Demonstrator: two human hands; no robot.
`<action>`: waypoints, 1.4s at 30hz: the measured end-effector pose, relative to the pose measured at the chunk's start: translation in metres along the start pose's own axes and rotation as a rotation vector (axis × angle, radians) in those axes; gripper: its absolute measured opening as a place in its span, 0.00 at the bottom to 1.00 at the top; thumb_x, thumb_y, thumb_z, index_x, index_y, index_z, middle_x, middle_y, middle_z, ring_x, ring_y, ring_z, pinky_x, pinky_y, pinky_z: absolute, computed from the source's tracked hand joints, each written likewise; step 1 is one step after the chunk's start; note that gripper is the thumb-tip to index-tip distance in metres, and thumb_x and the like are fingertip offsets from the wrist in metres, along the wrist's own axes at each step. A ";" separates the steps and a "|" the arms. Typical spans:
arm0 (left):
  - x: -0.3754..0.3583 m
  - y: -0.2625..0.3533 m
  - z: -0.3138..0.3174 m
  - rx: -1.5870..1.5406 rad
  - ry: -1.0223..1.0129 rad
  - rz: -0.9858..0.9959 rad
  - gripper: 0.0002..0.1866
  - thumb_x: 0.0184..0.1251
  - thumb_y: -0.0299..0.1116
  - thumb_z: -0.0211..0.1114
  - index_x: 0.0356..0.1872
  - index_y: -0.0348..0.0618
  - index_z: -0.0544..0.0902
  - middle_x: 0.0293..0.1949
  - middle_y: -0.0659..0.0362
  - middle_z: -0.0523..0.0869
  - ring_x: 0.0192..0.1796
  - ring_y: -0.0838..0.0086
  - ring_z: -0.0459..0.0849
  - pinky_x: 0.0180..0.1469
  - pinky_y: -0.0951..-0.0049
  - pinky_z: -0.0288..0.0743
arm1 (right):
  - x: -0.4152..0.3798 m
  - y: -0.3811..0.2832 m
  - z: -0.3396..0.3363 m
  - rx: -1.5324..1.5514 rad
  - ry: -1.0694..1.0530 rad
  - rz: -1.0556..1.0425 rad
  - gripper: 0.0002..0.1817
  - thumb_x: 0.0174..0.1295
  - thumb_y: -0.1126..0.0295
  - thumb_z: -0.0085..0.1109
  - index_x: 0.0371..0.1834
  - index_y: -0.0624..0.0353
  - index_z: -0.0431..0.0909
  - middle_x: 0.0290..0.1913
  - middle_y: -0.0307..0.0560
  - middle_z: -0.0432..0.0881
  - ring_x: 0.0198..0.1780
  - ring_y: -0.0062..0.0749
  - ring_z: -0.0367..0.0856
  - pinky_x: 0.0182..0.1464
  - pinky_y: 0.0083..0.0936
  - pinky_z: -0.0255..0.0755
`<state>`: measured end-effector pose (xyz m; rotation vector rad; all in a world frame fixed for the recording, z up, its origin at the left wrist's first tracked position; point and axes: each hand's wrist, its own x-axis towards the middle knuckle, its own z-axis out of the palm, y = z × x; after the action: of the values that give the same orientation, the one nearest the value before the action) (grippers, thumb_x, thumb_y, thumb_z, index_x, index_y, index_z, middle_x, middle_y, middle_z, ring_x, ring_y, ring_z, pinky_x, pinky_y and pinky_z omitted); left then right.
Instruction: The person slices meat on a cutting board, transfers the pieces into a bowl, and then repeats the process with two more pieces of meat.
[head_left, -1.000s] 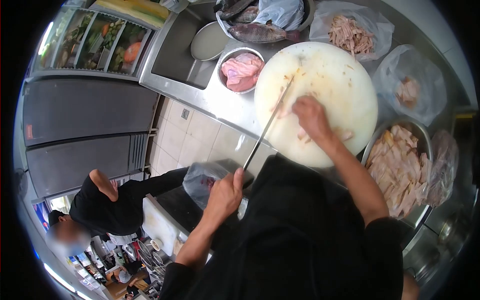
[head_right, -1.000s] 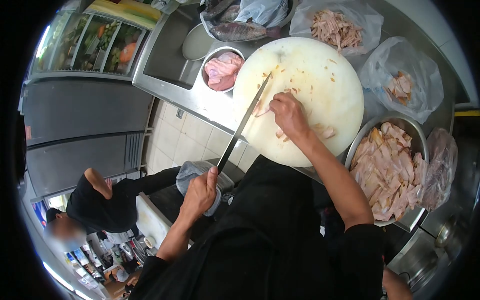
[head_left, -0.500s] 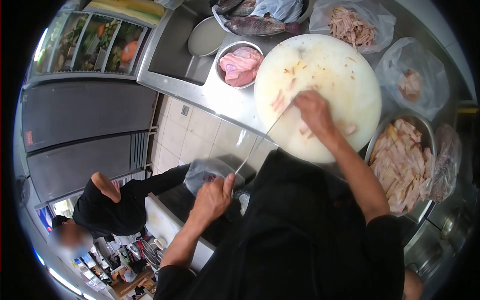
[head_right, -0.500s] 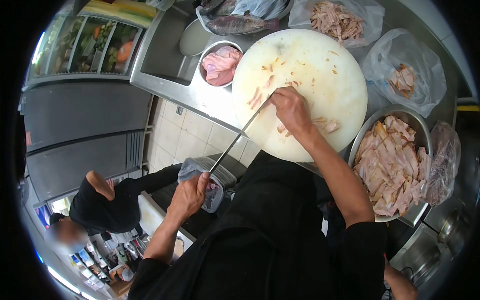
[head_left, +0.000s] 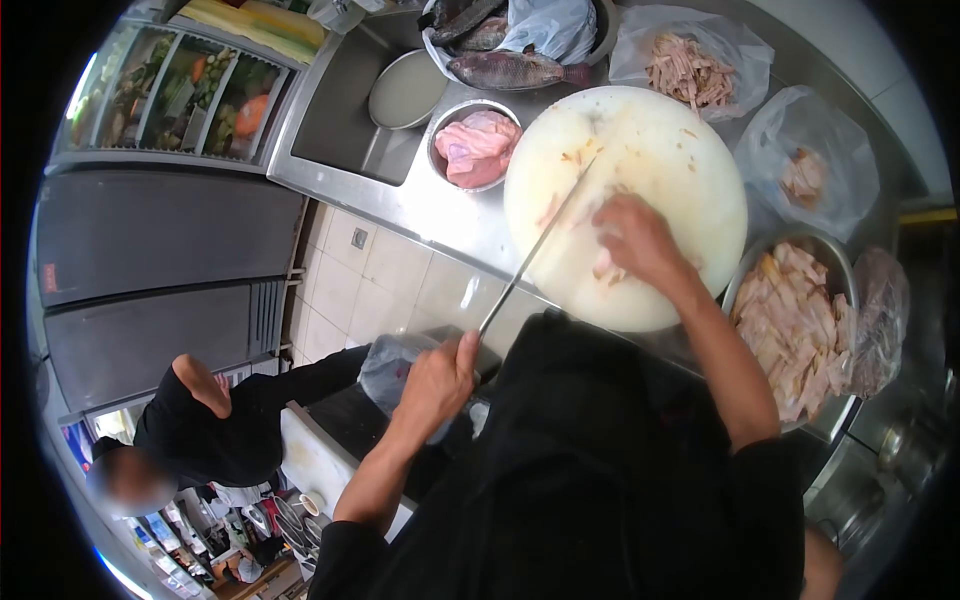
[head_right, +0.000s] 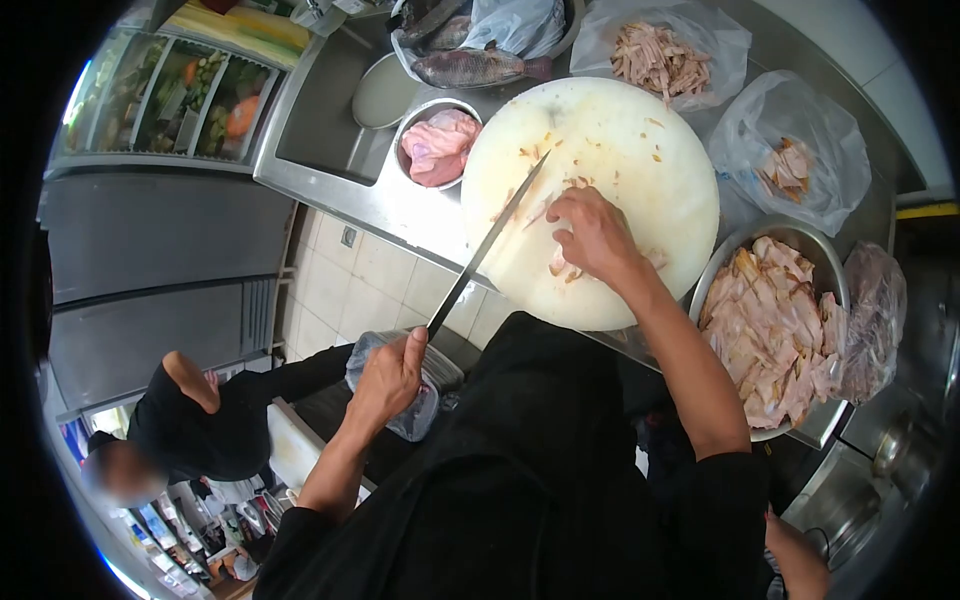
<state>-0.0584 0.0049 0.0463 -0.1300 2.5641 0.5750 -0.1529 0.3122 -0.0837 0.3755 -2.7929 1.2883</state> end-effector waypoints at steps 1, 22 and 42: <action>-0.004 -0.002 0.001 0.001 -0.026 -0.018 0.33 0.84 0.53 0.49 0.32 0.29 0.84 0.33 0.27 0.83 0.44 0.28 0.81 0.50 0.38 0.74 | -0.004 0.000 -0.005 -0.043 -0.036 -0.030 0.13 0.48 0.77 0.69 0.40 0.62 0.86 0.45 0.49 0.85 0.53 0.48 0.82 0.55 0.42 0.77; -0.016 -0.015 0.014 -0.046 -0.055 -0.088 0.33 0.84 0.54 0.49 0.34 0.28 0.84 0.36 0.28 0.85 0.47 0.30 0.83 0.52 0.41 0.76 | 0.023 -0.006 0.004 -0.041 -0.082 -0.145 0.11 0.51 0.78 0.71 0.39 0.61 0.87 0.46 0.51 0.85 0.53 0.50 0.82 0.58 0.38 0.76; -0.067 -0.002 0.024 0.072 -0.094 -0.198 0.31 0.85 0.51 0.49 0.31 0.30 0.82 0.30 0.28 0.83 0.39 0.28 0.83 0.45 0.38 0.77 | -0.003 -0.008 0.037 -0.037 0.226 -0.264 0.05 0.54 0.82 0.66 0.33 0.65 0.85 0.41 0.50 0.87 0.48 0.45 0.86 0.48 0.36 0.83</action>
<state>0.0116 0.0119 0.0599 -0.3203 2.4414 0.4038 -0.1459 0.2802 -0.1024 0.5392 -2.4786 1.1405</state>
